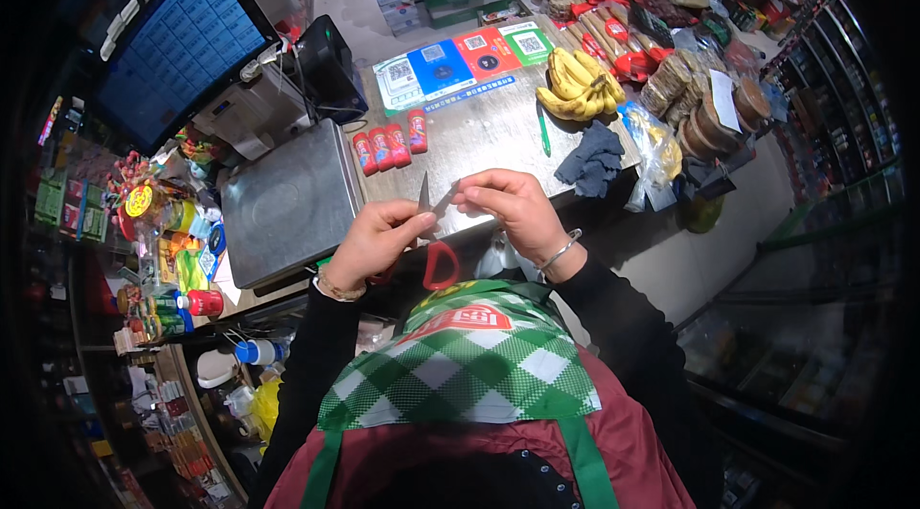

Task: The person wipes the checkout counter with a dark cloth, then uses red-handled scissors to trim a small piece of plastic or tape from the counter surface. They continue wiping the counter and briefly reach for a yellow plastic bag before the clip ends.

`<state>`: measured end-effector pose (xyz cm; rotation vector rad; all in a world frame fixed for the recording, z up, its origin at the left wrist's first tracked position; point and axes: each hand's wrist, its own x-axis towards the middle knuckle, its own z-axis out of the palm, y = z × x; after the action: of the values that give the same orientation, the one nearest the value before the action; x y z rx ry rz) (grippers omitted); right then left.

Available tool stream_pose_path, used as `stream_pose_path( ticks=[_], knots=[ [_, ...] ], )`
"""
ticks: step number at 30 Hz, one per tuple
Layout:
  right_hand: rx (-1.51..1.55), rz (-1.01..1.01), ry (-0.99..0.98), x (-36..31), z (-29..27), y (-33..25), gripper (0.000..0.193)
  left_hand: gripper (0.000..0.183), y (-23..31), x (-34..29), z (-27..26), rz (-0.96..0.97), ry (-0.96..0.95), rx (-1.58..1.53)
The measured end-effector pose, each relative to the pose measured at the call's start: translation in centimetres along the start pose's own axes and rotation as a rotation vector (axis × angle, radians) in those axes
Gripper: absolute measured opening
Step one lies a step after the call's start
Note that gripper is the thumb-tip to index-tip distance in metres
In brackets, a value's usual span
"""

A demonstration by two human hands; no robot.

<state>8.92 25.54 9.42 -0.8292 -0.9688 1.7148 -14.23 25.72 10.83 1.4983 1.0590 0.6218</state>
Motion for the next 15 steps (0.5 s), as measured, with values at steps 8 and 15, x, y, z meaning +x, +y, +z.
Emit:
stream_pose_path(
  ticks=[8,15],
  knots=[
    [-0.164,0.048,-0.158,-0.3,-0.4,-1.2,0.019,0.019,1.1,-0.6,-1.9,-0.025,-0.181,-0.003],
    [-0.167,0.115,-0.269,-0.5,-0.7,-1.6,0.017,0.021,1.8,-0.7,-2.9,-0.126,-0.326,0.015]
  ],
)
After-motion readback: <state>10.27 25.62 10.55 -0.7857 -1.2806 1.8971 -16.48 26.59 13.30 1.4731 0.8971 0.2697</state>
